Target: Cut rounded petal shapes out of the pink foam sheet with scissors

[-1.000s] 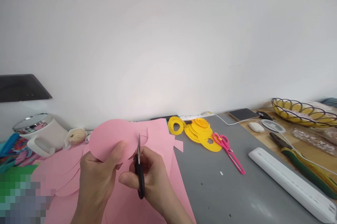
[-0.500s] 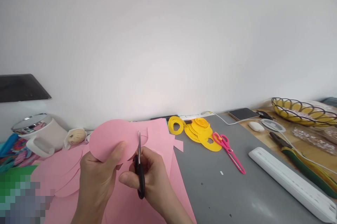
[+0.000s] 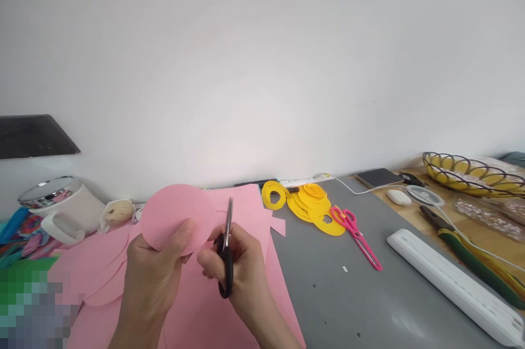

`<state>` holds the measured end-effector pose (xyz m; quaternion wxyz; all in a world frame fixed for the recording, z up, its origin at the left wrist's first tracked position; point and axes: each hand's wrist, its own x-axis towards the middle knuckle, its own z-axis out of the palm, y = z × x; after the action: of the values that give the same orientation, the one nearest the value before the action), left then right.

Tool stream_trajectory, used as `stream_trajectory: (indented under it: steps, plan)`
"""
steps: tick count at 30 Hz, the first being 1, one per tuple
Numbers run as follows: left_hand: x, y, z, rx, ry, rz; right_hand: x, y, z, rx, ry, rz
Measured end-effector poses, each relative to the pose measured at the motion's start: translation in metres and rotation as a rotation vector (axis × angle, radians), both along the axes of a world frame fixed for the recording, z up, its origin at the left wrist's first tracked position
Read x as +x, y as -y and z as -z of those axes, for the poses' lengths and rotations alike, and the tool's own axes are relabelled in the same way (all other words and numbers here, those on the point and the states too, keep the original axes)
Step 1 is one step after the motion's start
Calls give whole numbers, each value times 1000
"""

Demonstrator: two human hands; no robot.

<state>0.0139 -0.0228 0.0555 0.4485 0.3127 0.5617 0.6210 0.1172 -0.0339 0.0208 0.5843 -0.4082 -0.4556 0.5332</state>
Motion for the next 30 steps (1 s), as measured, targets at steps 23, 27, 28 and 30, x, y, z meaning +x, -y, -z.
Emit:
stream_trajectory:
  steps: [23, 27, 28, 30]
  plan:
    - [-8, -5, 11, 77, -45, 84, 6, 0, -10, 54, 4, -186]
    - [-9, -5, 10, 63, -73, 81, 6, -1, -10, 38, 3, -193]
    - [-8, -5, 10, 69, -76, 80, 6, -1, -9, 35, 4, -194]
    - [-8, -5, 10, 71, -82, 80, 6, -2, -8, 38, 4, -188]
